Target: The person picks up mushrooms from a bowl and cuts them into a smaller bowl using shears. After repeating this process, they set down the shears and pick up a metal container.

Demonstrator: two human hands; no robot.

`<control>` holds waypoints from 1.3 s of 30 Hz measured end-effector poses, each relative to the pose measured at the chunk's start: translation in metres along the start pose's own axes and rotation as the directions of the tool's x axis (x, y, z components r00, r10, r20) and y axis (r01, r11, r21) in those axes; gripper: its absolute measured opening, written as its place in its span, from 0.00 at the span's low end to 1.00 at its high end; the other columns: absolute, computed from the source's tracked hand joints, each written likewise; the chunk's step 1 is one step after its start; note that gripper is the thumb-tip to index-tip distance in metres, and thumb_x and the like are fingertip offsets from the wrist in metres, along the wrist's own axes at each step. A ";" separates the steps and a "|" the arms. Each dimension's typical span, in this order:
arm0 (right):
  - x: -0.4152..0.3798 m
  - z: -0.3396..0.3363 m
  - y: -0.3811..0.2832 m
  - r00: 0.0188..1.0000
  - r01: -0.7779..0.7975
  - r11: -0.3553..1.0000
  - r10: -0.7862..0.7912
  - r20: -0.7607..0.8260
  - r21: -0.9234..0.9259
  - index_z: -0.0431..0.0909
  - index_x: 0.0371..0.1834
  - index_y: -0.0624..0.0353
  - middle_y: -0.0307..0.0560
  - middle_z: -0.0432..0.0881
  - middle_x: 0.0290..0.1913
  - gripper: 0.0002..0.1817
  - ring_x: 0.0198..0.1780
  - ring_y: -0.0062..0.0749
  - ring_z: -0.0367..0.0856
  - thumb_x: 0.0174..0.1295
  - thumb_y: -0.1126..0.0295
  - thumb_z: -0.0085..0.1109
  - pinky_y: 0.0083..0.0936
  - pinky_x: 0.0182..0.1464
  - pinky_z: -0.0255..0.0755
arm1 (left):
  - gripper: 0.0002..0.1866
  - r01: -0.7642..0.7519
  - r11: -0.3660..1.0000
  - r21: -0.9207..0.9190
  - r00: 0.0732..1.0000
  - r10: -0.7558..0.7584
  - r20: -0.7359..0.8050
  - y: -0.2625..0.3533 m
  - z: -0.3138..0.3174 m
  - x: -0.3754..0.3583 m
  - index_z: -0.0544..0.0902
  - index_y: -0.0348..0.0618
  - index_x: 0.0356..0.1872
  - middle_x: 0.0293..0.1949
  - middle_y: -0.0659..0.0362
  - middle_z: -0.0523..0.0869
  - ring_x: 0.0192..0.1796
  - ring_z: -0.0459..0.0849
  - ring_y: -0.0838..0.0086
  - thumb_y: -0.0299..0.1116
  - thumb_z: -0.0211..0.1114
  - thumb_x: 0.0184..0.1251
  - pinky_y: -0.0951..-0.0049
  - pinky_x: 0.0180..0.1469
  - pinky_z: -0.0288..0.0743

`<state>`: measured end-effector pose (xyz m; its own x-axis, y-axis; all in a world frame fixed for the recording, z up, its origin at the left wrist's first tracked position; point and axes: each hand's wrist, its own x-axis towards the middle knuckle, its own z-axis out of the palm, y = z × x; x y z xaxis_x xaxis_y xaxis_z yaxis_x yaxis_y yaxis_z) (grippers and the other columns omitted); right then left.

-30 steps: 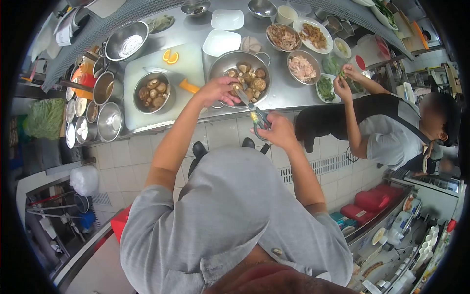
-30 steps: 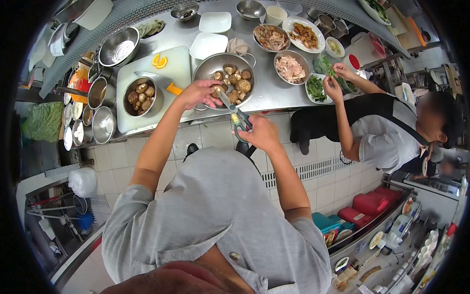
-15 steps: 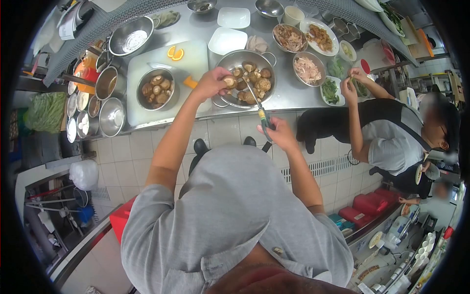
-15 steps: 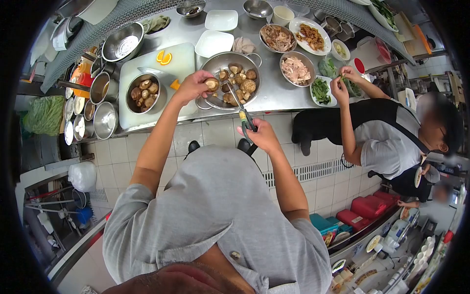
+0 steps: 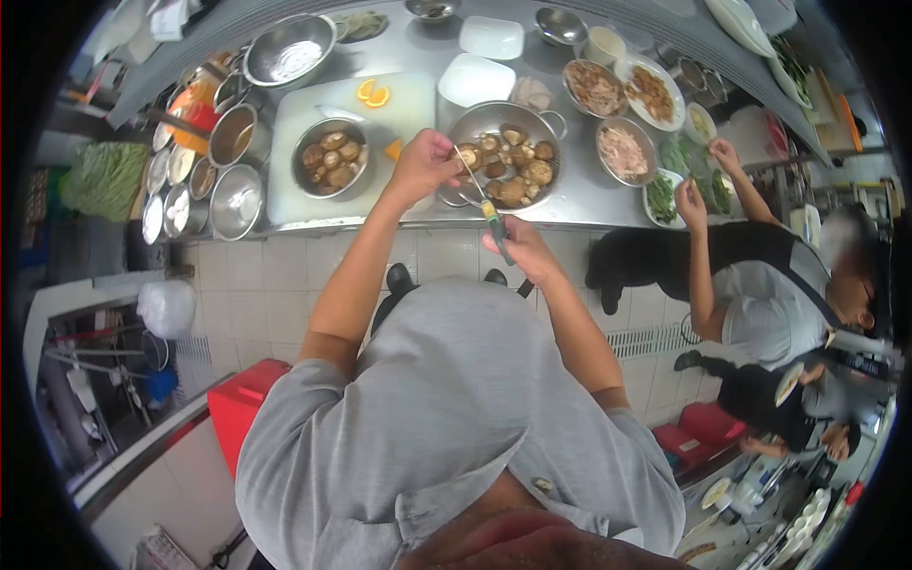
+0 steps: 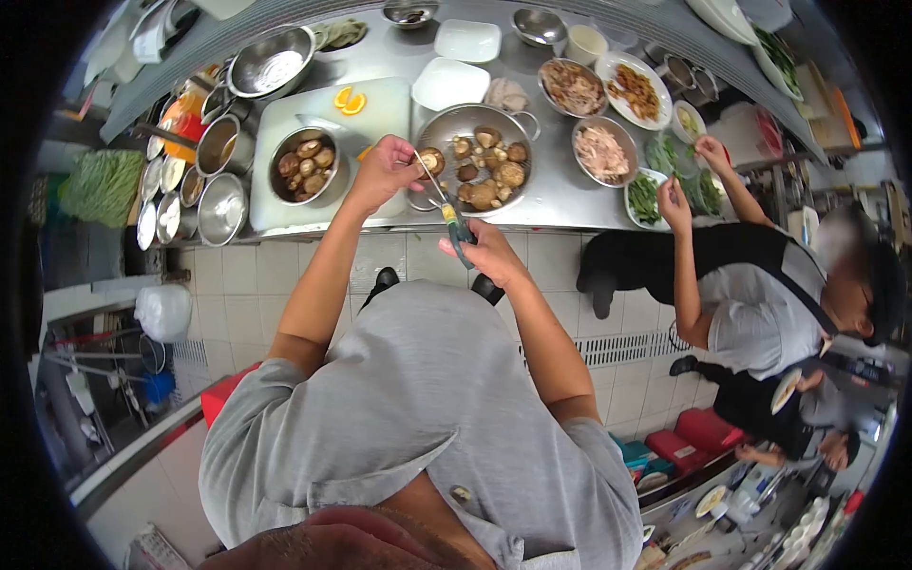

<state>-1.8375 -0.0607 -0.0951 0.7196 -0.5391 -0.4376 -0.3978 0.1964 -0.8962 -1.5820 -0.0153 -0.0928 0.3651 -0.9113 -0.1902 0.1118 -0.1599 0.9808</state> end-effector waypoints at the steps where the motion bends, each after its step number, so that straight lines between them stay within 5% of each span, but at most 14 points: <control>1: 0.005 0.007 -0.005 1.000 0.009 1.000 -0.010 0.024 0.007 0.81 0.41 0.60 0.33 0.74 0.28 0.30 0.28 0.18 0.69 0.54 0.43 0.77 0.21 0.29 0.63 | 0.18 0.003 1.000 -0.011 1.000 -0.003 -0.024 0.002 -0.010 -0.005 0.72 0.35 0.50 0.45 0.51 0.82 0.42 0.89 0.67 0.23 0.72 0.66 0.70 0.37 0.88; 7: 0.043 0.062 -0.037 0.979 -0.047 0.993 0.025 0.204 0.104 0.81 0.33 0.57 0.31 0.72 0.24 0.26 0.24 0.17 0.67 0.55 0.43 0.77 0.21 0.26 0.58 | 0.14 -0.045 0.988 -0.148 0.984 0.018 -0.179 0.013 -0.075 -0.048 0.71 0.38 0.45 0.42 0.50 0.87 0.40 0.93 0.62 0.22 0.69 0.69 0.70 0.38 0.88; 14: 0.068 0.106 -0.078 0.944 -0.096 0.995 0.100 0.314 -0.029 0.80 0.27 0.56 0.30 0.71 0.21 0.27 0.23 0.15 0.65 0.52 0.44 0.80 0.21 0.24 0.54 | 0.12 -0.030 0.988 -0.151 0.953 -0.017 -0.302 0.002 -0.142 -0.079 0.73 0.40 0.44 0.41 0.52 0.87 0.40 0.93 0.63 0.22 0.69 0.70 0.71 0.37 0.88; 21: 0.093 0.123 -0.069 0.943 -0.153 0.988 0.153 0.295 -0.023 0.78 0.21 0.52 0.28 0.69 0.19 0.24 0.20 0.13 0.61 0.51 0.48 0.83 0.18 0.21 0.52 | 0.13 -0.023 0.971 -0.237 0.924 -0.070 -0.375 -0.008 -0.176 -0.087 0.74 0.37 0.44 0.38 0.53 0.85 0.33 0.91 0.67 0.26 0.71 0.69 0.74 0.31 0.85; 25: 0.093 0.127 -0.066 0.939 -0.211 0.977 0.207 0.276 -0.013 0.78 0.21 0.53 0.28 0.69 0.19 0.25 0.20 0.13 0.64 0.52 0.46 0.82 0.17 0.21 0.54 | 0.18 0.098 0.995 0.026 0.886 -0.075 -0.457 -0.005 -0.182 -0.086 0.75 0.36 0.47 0.38 0.52 0.86 0.30 0.89 0.73 0.29 0.75 0.65 0.77 0.26 0.81; 28: 0.084 0.118 -0.064 0.924 -0.255 0.966 0.231 0.304 0.043 0.79 0.28 0.54 0.31 0.74 0.24 0.22 0.22 0.14 0.66 0.60 0.49 0.76 0.16 0.22 0.54 | 0.20 0.092 0.867 0.490 0.859 0.180 -0.480 -0.015 -0.190 -0.081 0.79 0.36 0.48 0.40 0.51 0.87 0.34 0.90 0.70 0.33 0.77 0.63 0.71 0.31 0.83; 30: 0.073 0.102 -0.058 0.930 -0.251 0.964 0.216 0.298 0.084 0.79 0.32 0.55 0.32 0.77 0.27 0.20 0.23 0.15 0.67 0.63 0.50 0.74 0.17 0.23 0.53 | 0.20 0.000 0.612 0.791 0.832 0.439 -0.339 -0.007 -0.189 -0.078 0.84 0.36 0.45 0.40 0.51 0.89 0.43 0.91 0.62 0.38 0.79 0.57 0.64 0.41 0.84; 34: 0.049 0.067 -0.039 0.965 -0.156 0.974 0.114 0.237 0.165 0.79 0.33 0.56 0.31 0.74 0.27 0.21 0.24 0.15 0.68 0.62 0.50 0.74 0.17 0.23 0.54 | 0.17 0.138 0.434 0.891 0.843 0.421 -0.335 0.046 -0.149 -0.070 0.86 0.44 0.47 0.44 0.52 0.88 0.46 0.88 0.56 0.41 0.73 0.63 0.59 0.48 0.81; 36: 0.027 0.049 -0.033 0.988 -0.084 0.959 0.044 0.150 0.271 0.79 0.30 0.55 0.30 0.73 0.24 0.22 0.23 0.14 0.68 0.59 0.49 0.77 0.16 0.22 0.54 | 0.18 -0.083 0.465 0.882 0.871 0.464 -0.163 0.051 -0.124 -0.042 0.85 0.43 0.50 0.46 0.51 0.88 0.46 0.87 0.55 0.41 0.72 0.64 0.57 0.49 0.80; 39: -0.003 0.018 -0.013 0.996 -0.085 0.923 0.090 0.005 0.374 0.78 0.29 0.54 0.30 0.74 0.25 0.19 0.23 0.14 0.68 0.62 0.53 0.76 0.16 0.22 0.53 | 0.19 -0.198 0.501 0.842 0.941 0.337 0.021 0.054 -0.048 0.007 0.83 0.42 0.52 0.48 0.48 0.88 0.52 0.87 0.52 0.42 0.71 0.66 0.54 0.53 0.80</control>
<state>-1.8239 -0.0473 -0.0833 0.6836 -0.5154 -0.5167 -0.2157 0.5337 -0.8177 -1.5286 -0.0123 -0.0436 0.3622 -0.9196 0.1523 -0.7948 -0.2193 0.5659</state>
